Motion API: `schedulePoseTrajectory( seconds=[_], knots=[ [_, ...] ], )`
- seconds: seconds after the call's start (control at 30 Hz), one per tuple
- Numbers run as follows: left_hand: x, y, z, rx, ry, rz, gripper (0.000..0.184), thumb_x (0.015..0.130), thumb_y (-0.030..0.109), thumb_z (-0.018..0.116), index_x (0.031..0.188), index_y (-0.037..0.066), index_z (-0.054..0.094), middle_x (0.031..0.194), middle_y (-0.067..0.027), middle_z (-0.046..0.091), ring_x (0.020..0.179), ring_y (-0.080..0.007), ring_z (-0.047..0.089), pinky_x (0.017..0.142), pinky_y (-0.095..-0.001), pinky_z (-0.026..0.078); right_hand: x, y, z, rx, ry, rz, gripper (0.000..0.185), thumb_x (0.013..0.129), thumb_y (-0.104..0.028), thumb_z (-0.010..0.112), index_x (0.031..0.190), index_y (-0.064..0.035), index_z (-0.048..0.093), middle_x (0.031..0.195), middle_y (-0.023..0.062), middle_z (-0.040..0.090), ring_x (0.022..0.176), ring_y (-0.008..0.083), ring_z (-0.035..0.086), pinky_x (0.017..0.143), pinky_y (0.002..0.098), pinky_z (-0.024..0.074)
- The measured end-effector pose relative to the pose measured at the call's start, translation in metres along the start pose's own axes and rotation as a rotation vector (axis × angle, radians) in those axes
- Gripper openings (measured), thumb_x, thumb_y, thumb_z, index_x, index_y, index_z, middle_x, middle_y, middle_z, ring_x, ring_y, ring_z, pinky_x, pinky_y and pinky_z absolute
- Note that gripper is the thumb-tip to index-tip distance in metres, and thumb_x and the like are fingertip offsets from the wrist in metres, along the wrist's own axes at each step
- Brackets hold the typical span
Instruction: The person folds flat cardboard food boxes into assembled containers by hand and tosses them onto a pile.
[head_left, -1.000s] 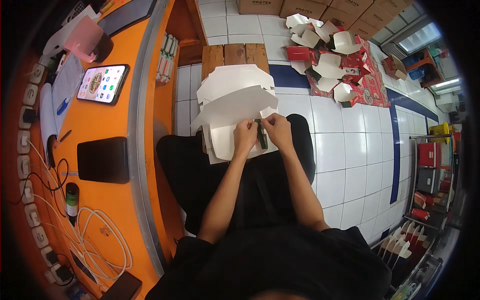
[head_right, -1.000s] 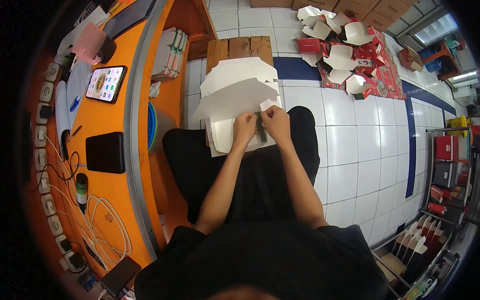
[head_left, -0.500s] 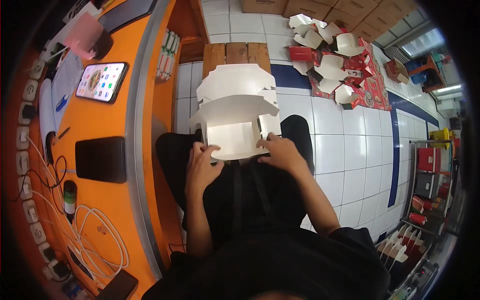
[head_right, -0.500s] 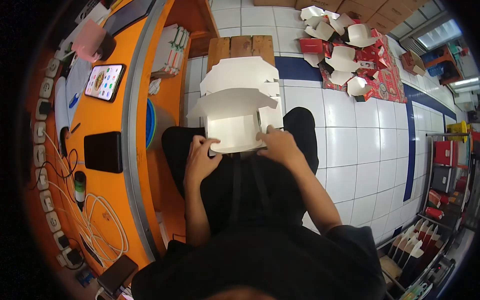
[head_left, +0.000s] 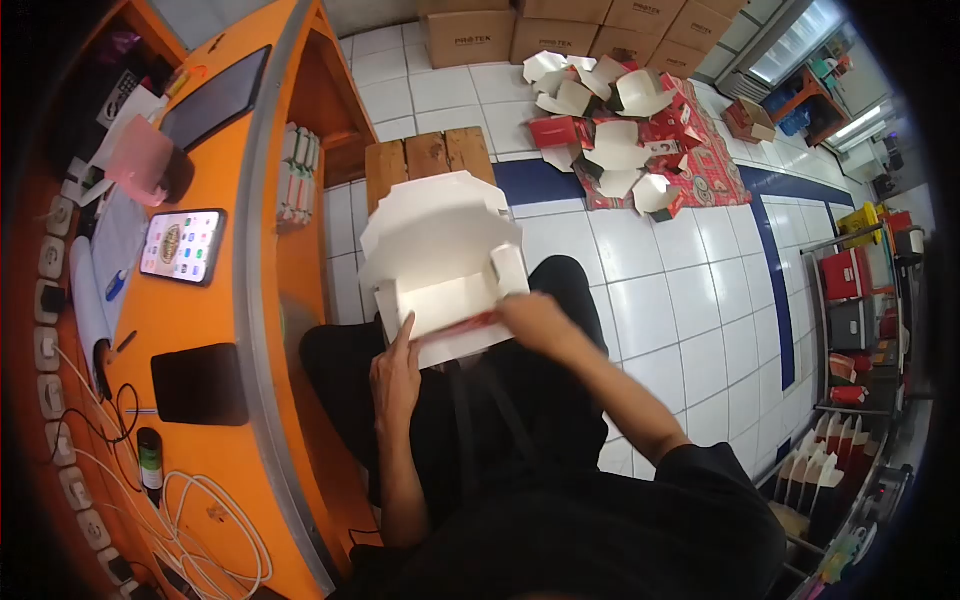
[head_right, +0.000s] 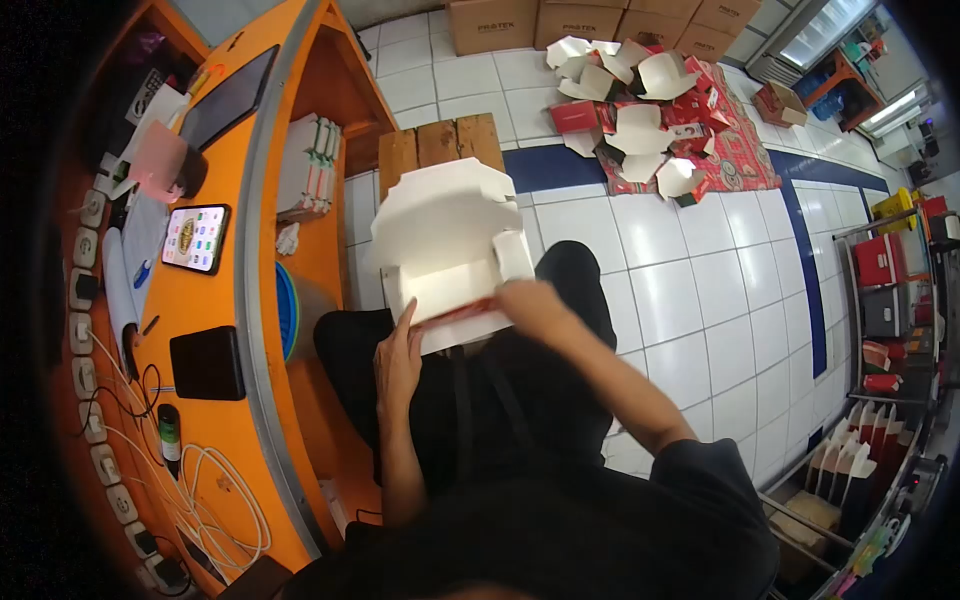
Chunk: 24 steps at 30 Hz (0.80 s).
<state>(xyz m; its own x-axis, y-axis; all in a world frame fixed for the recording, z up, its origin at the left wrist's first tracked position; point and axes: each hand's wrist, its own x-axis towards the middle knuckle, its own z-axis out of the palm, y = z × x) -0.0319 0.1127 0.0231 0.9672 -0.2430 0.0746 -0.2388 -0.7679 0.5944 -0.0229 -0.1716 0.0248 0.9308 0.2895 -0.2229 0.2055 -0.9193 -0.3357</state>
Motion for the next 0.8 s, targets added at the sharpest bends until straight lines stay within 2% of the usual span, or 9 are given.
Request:
schedulePoseTrajectory(
  seconds=[0.07, 0.13, 0.17, 0.3, 0.33, 0.43, 0.5, 0.53, 0.8],
  knots=[
    [-0.001, 0.006, -0.007, -0.048, 0.095, 0.054, 0.051, 0.103, 0.011, 0.062, 0.152, 0.004, 0.049, 0.13, -0.0242, 0.069, 0.116, -0.041, 0.069, 0.097, -0.0492, 0.054, 0.019, 0.067, -0.03, -0.076, 0.424, -0.031, 0.019, 0.092, -0.01, 0.064, 0.106, -0.0106, 0.077, 0.093, 0.0167, 0.075, 0.088, 0.0372, 0.073, 0.084, 0.0515, 0.0586],
    [0.003, 0.007, -0.008, -0.091, 0.138, -0.084, 0.068, 0.106, 0.015, 0.059, 0.165, 0.007, 0.026, 0.148, -0.0269, 0.057, 0.127, -0.0441, 0.063, 0.106, -0.0505, 0.051, 0.058, 0.171, -0.121, -0.08, 0.449, 0.245, 0.024, 0.099, -0.021, 0.061, 0.114, -0.0052, 0.07, 0.094, 0.019, 0.073, 0.083, 0.04, 0.071, 0.073, 0.0523, 0.0566],
    [0.003, 0.005, -0.007, -0.083, 0.134, -0.107, 0.068, 0.106, 0.015, 0.059, 0.165, 0.007, 0.026, 0.148, -0.0269, 0.057, 0.127, -0.0441, 0.063, 0.106, -0.0505, 0.051, 0.039, 0.132, -0.192, -0.126, 0.653, 0.498, 0.033, 0.097, -0.027, 0.068, 0.119, -0.0029, 0.066, 0.099, 0.0199, 0.072, 0.087, 0.0391, 0.072, 0.073, 0.0527, 0.0565],
    [0.008, -0.024, 0.021, -0.007, 0.113, -0.403, 0.065, 0.108, 0.027, 0.056, 0.161, 0.0, 0.031, 0.15, -0.027, 0.054, 0.137, -0.0443, 0.053, 0.112, -0.051, 0.046, 0.035, 0.171, -0.217, -0.11, 1.014, 0.169, 0.092, 0.094, -0.045, 0.076, 0.162, -0.0148, 0.024, 0.105, 0.0299, 0.07, 0.1, 0.048, 0.071, 0.082, 0.0544, 0.0558],
    [0.009, -0.027, 0.027, 0.043, 0.035, -0.484, 0.065, 0.107, 0.029, 0.056, 0.16, -0.001, 0.034, 0.148, -0.0265, 0.055, 0.136, -0.0433, 0.054, 0.112, -0.0518, 0.045, 0.034, 0.176, -0.183, -0.004, 0.787, 0.354, 0.085, 0.094, -0.044, 0.076, 0.159, -0.0103, 0.033, 0.108, 0.0314, 0.07, 0.098, 0.0496, 0.07, 0.081, 0.0539, 0.0558],
    [0.007, -0.036, 0.046, 0.094, -0.05, -0.582, 0.063, 0.106, 0.033, 0.056, 0.157, -0.002, 0.041, 0.147, -0.0252, 0.056, 0.134, -0.0407, 0.056, 0.113, -0.0546, 0.042, 0.014, 0.09, -0.047, 0.002, 0.271, 0.586, 0.088, 0.09, -0.055, 0.075, 0.152, 0.0016, 0.049, 0.136, 0.0318, 0.063, 0.13, 0.0467, 0.058, 0.108, 0.0566, 0.0472],
    [0.008, -0.033, 0.045, 0.04, -0.042, -0.52, 0.062, 0.106, 0.032, 0.057, 0.156, -0.003, 0.042, 0.148, -0.0239, 0.056, 0.136, -0.0399, 0.055, 0.114, -0.0551, 0.041, 0.006, 0.032, 0.014, 0.088, 0.11, 0.63, 0.085, 0.089, -0.056, 0.075, 0.148, 0.0004, 0.053, 0.136, 0.0247, 0.062, 0.127, 0.0444, 0.058, 0.105, 0.059, 0.0467],
    [0.007, -0.029, 0.044, 0.009, -0.007, -0.496, 0.062, 0.106, 0.03, 0.056, 0.156, -0.003, 0.042, 0.151, -0.0266, 0.052, 0.139, -0.0419, 0.053, 0.115, -0.0555, 0.04, 0.0, 0.015, 0.04, -0.127, 0.244, 0.562, 0.08, 0.089, -0.053, 0.076, 0.145, 0.0004, 0.056, 0.127, 0.021, 0.064, 0.117, 0.0414, 0.06, 0.098, 0.0553, 0.0493],
    [0.008, -0.016, 0.052, 0.077, 0.134, -0.274, 0.064, 0.105, 0.023, 0.058, 0.159, -0.003, 0.035, 0.161, -0.0355, 0.036, 0.145, -0.0489, 0.045, 0.121, -0.0572, 0.036, 0.001, -0.02, 0.048, 0.124, 0.468, 0.562, 0.07, 0.09, -0.036, 0.079, 0.143, 0.0027, 0.054, 0.124, 0.0192, 0.064, 0.115, 0.0397, 0.061, 0.093, 0.0521, 0.0509]
  ],
)
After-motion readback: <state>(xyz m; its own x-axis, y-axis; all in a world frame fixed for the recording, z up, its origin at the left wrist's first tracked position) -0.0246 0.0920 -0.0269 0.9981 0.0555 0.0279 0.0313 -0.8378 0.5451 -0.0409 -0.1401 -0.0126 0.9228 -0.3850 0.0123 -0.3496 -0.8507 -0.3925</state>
